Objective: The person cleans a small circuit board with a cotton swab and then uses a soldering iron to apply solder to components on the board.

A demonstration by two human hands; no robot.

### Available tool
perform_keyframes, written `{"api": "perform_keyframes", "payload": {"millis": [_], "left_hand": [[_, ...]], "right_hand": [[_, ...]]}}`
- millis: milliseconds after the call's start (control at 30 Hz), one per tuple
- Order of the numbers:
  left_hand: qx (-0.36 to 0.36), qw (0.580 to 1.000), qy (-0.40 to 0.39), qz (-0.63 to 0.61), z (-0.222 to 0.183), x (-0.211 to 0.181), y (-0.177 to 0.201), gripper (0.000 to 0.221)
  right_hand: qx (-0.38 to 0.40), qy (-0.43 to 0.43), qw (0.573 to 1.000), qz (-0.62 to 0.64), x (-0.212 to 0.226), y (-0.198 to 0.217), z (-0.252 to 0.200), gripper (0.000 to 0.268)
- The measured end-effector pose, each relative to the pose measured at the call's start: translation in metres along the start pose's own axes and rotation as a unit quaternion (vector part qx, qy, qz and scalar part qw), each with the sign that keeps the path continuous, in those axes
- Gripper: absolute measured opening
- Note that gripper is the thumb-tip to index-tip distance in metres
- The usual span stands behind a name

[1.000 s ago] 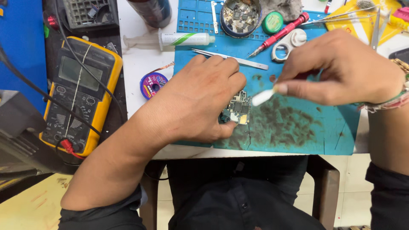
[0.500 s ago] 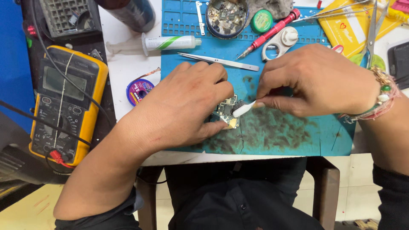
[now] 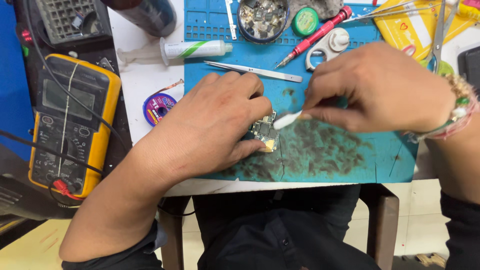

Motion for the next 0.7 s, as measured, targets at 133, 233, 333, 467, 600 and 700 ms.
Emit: {"api": "perform_keyframes", "payload": {"millis": [133,233,333,467,600,700], "left_hand": [[0.003,1.0,0.001,0.001,0.001,0.001,-0.001,0.041],[-0.004,1.0,-0.002,-0.004,0.002,0.001,0.0,0.042],[0.004,1.0,0.007,-0.004,0.003,0.001,0.0,0.042],[0.004,1.0,0.005,-0.001,0.002,0.002,-0.002,0.042],[-0.008,1.0,-0.001,0.0,0.003,-0.001,0.002,0.044],[0.011,1.0,0.007,-0.002,0.005,0.001,-0.004,0.043]], "right_hand": [[-0.022,-0.027,0.999,-0.011,-0.01,0.011,-0.001,0.013],[-0.004,0.009,1.0,0.015,0.002,0.001,0.002,0.013],[0.002,0.013,1.0,0.006,0.003,0.001,0.002,0.013],[-0.022,0.001,1.0,-0.001,-0.002,0.009,0.002,0.014],[-0.02,0.021,1.0,0.011,0.003,0.005,0.004,0.013],[-0.032,0.016,0.999,0.018,-0.004,0.008,0.0,0.01]]}}
Point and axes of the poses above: each hand's wrist, its own z-axis towards the middle knuckle, its own y-axis out of the back of the hand, x = y × z, the point moved 10 cm from there along z, towards the middle knuckle, and after that the axes turned 10 degrees about y, right-handed, at the moved point
